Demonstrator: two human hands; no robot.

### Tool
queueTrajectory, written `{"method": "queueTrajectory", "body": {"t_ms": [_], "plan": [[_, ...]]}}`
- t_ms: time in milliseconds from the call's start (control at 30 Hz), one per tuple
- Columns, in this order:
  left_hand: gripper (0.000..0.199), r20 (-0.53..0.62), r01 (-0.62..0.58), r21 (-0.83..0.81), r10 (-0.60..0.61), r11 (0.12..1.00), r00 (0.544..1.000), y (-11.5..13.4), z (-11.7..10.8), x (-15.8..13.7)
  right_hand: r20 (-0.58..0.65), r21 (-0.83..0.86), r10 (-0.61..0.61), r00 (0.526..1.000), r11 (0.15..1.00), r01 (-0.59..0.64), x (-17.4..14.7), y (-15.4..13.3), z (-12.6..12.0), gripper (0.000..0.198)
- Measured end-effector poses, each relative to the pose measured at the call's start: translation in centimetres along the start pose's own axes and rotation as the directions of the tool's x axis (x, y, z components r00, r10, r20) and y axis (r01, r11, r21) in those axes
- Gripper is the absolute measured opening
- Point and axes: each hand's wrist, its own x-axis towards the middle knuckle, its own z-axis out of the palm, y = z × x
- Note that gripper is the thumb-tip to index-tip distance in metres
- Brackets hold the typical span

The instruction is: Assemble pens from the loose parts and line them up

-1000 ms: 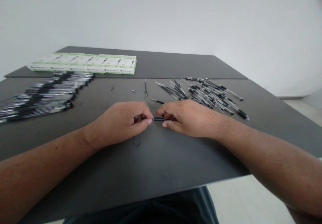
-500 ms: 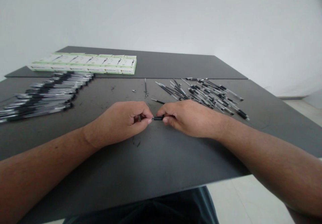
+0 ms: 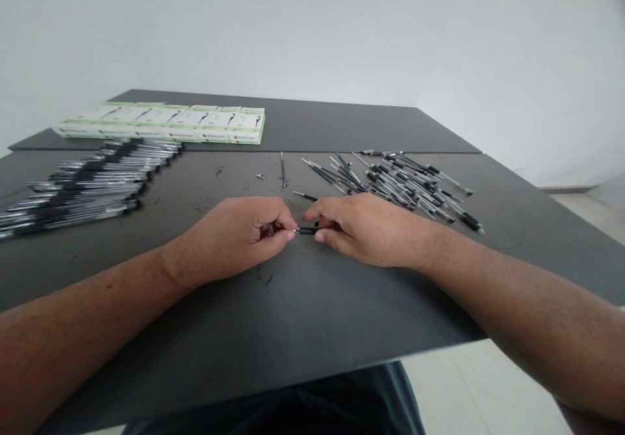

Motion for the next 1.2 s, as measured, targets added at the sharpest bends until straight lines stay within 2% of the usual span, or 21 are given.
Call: {"method": "queueTrajectory", "body": {"t_ms": [67, 200, 400, 667, 767, 900, 1100, 1200], "plan": [[0.024, 0.004, 0.000, 0.001, 0.000, 1.000, 1.000, 0.06, -0.02, 0.02, 0.011, 0.006, 0.021, 1.000, 1.000, -0.021, 0.10, -0.04, -0.06, 0.035], [0.023, 0.010, 0.006, -0.003, -0.006, 1.000, 1.000, 0.13, -0.09, 0.03, 0.029, -0.064, -0.009, 1.000, 0.998, 0.011, 0.27, 0.06, -0.08, 0.018], [0.022, 0.010, -0.006, -0.003, 0.006, 1.000, 1.000, -0.02, -0.05, -0.01, 0.038, -0.066, -0.077, 0.996, 0.995, 0.080, 0.33, -0.02, 0.16, 0.025], [0.022, -0.001, -0.018, -0.006, 0.018, 1.000, 1.000, 0.10, -0.17, 0.06, 0.024, -0.039, 0.039, 0.999, 0.999, -0.038, 0.18, -0.25, -0.19, 0.020], [0.022, -0.005, -0.013, -0.005, 0.013, 1.000, 1.000, 0.06, -0.13, 0.01, 0.040, -0.086, 0.029, 0.999, 0.996, -0.025, 0.21, -0.18, -0.23, 0.017], [0.022, -0.011, -0.011, -0.007, 0.011, 1.000, 1.000, 0.02, -0.04, -0.05, 0.057, -0.112, -0.011, 0.998, 0.994, 0.018, 0.22, -0.17, -0.16, 0.026], [0.022, 0.006, -0.004, -0.016, 0.004, 1.000, 1.000, 0.18, -0.10, 0.04, 0.039, -0.057, 0.043, 0.998, 0.998, -0.041, 0.20, -0.09, -0.15, 0.016], [0.021, 0.011, 0.002, -0.013, -0.002, 1.000, 1.000, 0.17, -0.14, 0.04, 0.068, -0.093, 0.001, 0.998, 0.996, 0.005, 0.17, -0.06, -0.16, 0.018]]}}
